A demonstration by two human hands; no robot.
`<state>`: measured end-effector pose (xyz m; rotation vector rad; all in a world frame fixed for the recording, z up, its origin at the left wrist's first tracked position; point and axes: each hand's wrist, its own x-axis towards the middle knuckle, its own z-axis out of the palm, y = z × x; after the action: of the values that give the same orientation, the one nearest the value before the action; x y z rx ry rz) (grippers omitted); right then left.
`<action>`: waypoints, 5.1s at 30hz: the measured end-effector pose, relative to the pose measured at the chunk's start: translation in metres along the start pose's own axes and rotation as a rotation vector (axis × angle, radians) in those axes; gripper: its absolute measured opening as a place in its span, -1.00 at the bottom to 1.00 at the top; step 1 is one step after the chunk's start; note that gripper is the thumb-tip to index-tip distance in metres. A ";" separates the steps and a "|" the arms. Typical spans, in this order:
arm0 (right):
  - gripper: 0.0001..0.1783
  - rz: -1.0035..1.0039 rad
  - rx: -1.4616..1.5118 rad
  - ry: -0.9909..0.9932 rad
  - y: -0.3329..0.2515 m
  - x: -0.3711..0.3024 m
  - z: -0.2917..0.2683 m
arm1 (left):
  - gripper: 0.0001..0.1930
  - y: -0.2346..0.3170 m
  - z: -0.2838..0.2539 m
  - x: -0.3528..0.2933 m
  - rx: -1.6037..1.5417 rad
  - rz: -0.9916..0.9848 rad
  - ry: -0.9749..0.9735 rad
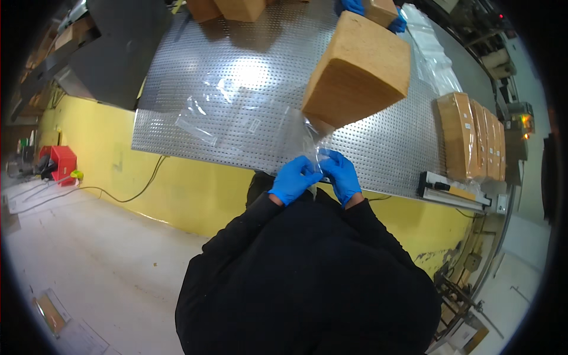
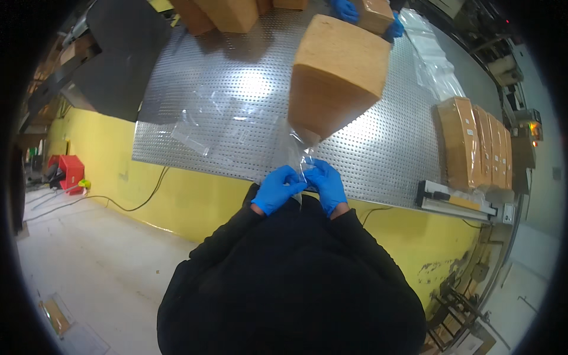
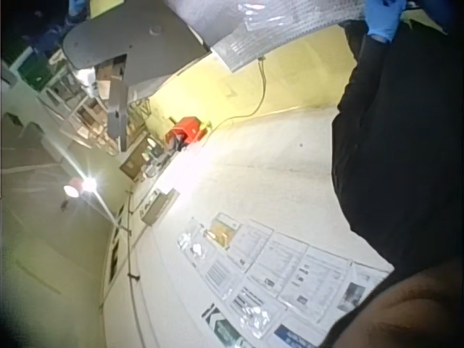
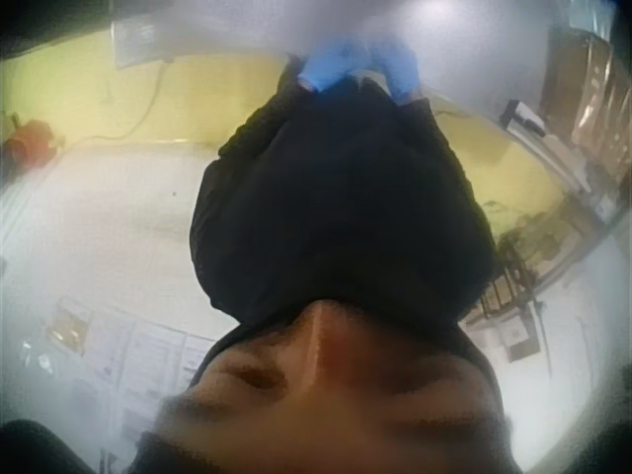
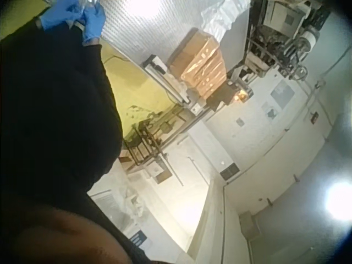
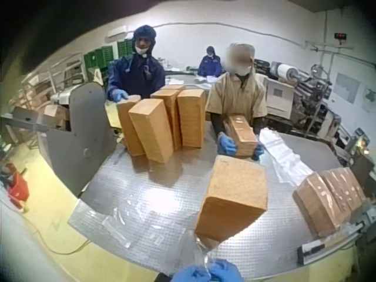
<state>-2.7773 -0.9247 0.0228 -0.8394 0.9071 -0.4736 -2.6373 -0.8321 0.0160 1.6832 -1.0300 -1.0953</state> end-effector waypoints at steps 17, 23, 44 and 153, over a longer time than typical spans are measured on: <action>-0.70 0.128 -0.024 -0.078 -0.001 0.014 -0.029 | -0.23 -0.156 -0.233 0.045 1.172 -0.283 0.776; -0.65 0.085 -0.085 -0.146 -0.012 0.009 -0.018 | -0.19 -0.143 -0.289 0.000 0.909 -0.915 0.902; -0.71 0.341 -0.563 -0.204 0.039 0.066 -0.001 | -0.41 -0.073 -0.069 -0.003 0.956 0.202 0.315; -0.81 -0.537 -0.131 -0.350 -0.241 -0.050 -0.016 | -0.86 0.215 -0.146 0.061 -0.388 0.167 -0.185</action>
<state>-2.8220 -1.0421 0.2344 -1.2492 0.3836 -0.7075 -2.5219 -0.9207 0.2399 1.1844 -0.9780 -1.2639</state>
